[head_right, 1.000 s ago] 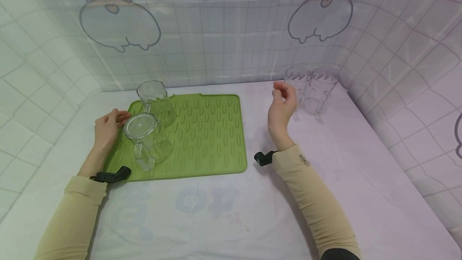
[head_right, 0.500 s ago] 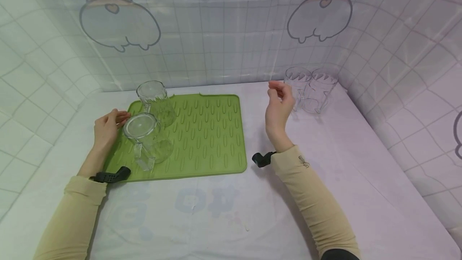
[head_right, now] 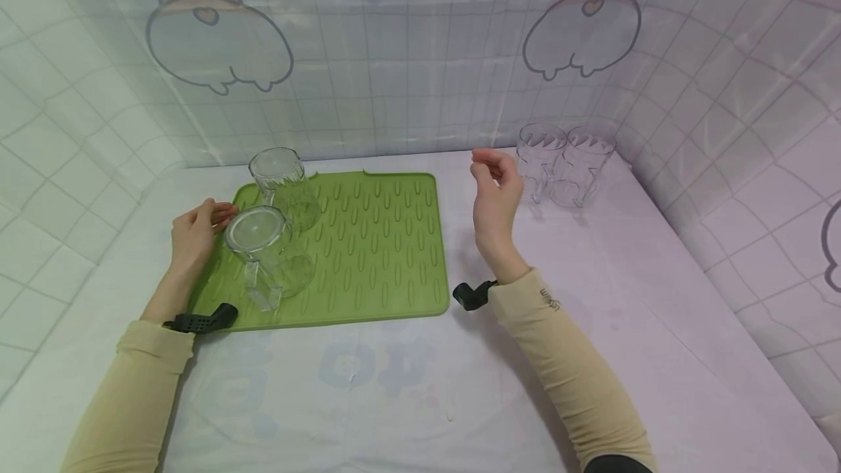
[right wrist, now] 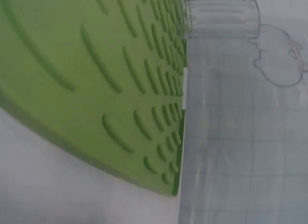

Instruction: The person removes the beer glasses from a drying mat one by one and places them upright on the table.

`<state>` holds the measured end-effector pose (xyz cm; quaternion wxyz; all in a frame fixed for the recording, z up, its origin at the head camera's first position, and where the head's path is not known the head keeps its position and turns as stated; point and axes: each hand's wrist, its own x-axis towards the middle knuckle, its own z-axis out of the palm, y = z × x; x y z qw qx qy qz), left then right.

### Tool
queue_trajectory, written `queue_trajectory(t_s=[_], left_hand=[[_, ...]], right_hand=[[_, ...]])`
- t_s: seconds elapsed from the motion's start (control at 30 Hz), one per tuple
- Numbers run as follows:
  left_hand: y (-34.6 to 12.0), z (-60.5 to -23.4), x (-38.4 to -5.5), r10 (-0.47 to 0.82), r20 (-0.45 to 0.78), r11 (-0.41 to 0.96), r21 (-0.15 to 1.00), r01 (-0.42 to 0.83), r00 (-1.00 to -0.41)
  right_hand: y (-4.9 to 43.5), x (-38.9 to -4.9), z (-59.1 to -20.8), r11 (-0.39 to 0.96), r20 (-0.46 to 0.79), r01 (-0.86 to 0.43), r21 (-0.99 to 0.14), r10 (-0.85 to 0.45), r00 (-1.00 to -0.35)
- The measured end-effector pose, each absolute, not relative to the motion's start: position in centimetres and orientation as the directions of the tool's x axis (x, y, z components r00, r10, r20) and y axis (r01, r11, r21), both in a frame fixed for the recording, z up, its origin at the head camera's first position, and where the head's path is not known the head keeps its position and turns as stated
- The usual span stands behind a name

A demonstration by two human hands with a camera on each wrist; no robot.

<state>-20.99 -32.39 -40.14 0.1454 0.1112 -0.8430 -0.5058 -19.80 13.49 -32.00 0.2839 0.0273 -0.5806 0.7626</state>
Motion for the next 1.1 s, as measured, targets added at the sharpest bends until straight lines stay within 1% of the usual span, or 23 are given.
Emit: queue_trajectory(t_s=[0.3,0.5,0.7,0.97,1.1], left_hand=[[-32.5,-40.1,-21.3,-0.333,0.111,0.445,0.894,-0.052,-0.936],[-32.5,-39.8,-21.3,-0.336,0.097,0.436,0.898,-0.064,-0.937],[-32.6,-39.9,-21.4,-0.335,0.092,0.423,0.904,-0.062,-0.938],[-32.6,-39.9,-21.4,-0.333,0.097,0.439,0.896,-0.063,-0.938],[-32.6,-39.9,-21.4,-0.337,0.102,0.446,0.893,-0.063,-0.936]], right_hand=[[12.6,-18.9,-31.1,-0.203,0.349,-0.422,-0.884,0.315,-0.883],[12.1,-18.3,-30.7,-0.185,0.371,-0.429,-0.884,0.279,-0.886],[11.8,-18.2,-30.7,-0.216,0.353,-0.411,-0.886,0.262,-0.898],[11.3,-17.8,-30.5,-0.199,0.376,-0.425,-0.883,0.239,-0.895],[11.2,-17.7,-30.5,-0.198,0.364,-0.408,-0.891,0.225,-0.904]])
